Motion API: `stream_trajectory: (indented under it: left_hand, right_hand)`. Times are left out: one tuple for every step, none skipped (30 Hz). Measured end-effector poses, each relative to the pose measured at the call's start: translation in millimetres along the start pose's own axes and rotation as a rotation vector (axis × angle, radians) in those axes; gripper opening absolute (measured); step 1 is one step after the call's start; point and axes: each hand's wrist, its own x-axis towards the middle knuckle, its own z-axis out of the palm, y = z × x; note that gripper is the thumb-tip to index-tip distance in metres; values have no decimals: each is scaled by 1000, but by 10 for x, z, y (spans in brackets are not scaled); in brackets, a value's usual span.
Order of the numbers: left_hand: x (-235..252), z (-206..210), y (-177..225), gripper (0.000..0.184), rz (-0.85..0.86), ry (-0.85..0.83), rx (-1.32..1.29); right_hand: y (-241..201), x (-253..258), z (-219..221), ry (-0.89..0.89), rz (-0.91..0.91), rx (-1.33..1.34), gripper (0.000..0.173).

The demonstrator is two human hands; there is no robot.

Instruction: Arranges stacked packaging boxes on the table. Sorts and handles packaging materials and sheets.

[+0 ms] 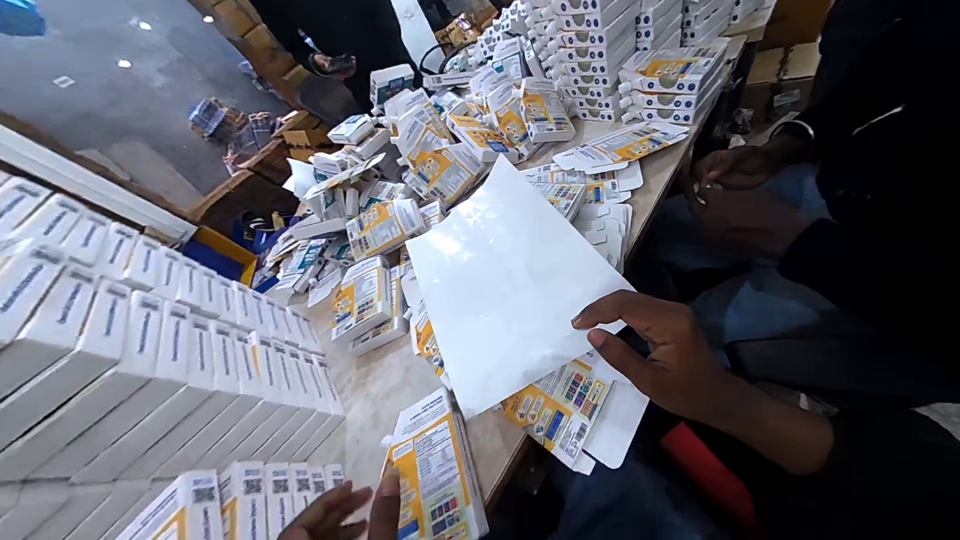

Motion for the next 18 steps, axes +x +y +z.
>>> stream_trajectory:
  left_hand:
    - [24,-35,-106,66,-42,-62,74]
    - [51,-30,-219,83,-92,-154,117]
    - [72,12,-297,95,-137,-238,151]
    - [85,75,-340,102,-185,-290,192]
    - [94,135,-356,106,-214,-304,217]
    - [103,181,-342,107,-227,-293,211]
    - [111,214,-313,107,-235,-285,184]
    - [118,238,-286,105,-247,-281,144]
    - [122,255,-280,103,-269,-272,102]
    - [135,268,-283,100,-301,-264,66]
    - [150,272,-281,97,-335,-255,30]
    - [162,265,-271,95,-360,-238,-8]
    - [166,250,-246,92,-368,-210,-54]
    - [156,234,-214,87,-361,-180,-102]
    - [126,212,-175,81,-342,-166,-144]
    - [85,185,-140,72,-301,-158,-166]
    - [39,146,-101,62,-251,-159,-172]
    - [-21,92,-69,51,-188,-167,-166]
  right_hand:
    - [-1,-9,10,-5,3,9,16]
    - [-3,-11,19,-12,11,21,16]
    - [-1,-11,31,-18,15,31,16]
    - [3,-13,49,-22,11,37,16]
    - [9,-16,67,-27,4,40,16]
    - [12,-17,82,-31,-3,37,16]
    - [14,-21,90,-35,-8,34,15]
    - [10,-29,92,-42,-9,36,15]
    - [8,-38,97,-49,-13,53,15]
    - [13,-45,108,-57,-13,81,15]
    - [21,-50,120,-62,-9,99,16]
    - [30,-52,132,-67,0,109,16]
    - [36,-53,142,-75,10,110,16]
    - [43,-61,152,-81,19,107,16]
    - [45,-77,158,-90,27,106,17]
    - [47,-89,167,-98,31,111,17]
    - [46,-92,180,-103,29,119,17]
    - [36,-91,193,-108,23,134,17]
